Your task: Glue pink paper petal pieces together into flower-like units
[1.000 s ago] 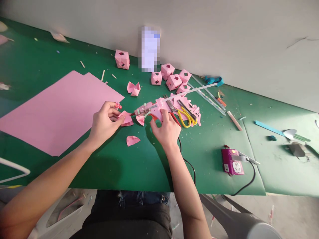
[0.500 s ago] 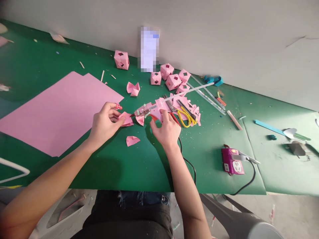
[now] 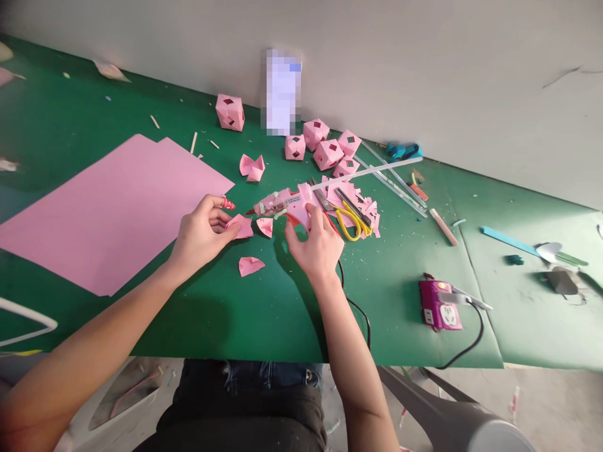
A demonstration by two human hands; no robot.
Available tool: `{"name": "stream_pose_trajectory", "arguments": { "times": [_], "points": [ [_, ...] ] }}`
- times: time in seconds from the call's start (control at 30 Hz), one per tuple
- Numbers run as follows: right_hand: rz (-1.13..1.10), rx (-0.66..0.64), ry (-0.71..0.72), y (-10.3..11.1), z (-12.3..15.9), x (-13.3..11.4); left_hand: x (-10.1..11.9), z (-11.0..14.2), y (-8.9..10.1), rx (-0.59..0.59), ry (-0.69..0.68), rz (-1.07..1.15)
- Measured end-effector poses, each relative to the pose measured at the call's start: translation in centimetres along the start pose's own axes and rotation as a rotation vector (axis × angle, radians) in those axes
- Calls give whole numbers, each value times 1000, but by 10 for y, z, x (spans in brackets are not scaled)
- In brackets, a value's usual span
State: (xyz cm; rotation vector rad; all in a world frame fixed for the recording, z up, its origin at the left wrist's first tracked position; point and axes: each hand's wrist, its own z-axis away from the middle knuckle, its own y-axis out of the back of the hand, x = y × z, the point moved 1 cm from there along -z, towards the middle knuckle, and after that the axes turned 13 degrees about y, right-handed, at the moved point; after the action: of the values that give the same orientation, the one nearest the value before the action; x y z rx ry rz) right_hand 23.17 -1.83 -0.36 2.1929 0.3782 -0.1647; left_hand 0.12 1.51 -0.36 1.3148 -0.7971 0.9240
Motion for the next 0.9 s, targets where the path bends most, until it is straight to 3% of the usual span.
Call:
{"name": "stream_pose_trajectory", "arguments": {
  "times": [0.57, 0.9],
  "points": [
    [44, -155, 54, 4, 0, -3, 1, 1, 1, 19, -34, -2],
    [32, -91, 18, 4, -1, 3, 0, -1, 3, 34, -32, -4]
  ]
}}
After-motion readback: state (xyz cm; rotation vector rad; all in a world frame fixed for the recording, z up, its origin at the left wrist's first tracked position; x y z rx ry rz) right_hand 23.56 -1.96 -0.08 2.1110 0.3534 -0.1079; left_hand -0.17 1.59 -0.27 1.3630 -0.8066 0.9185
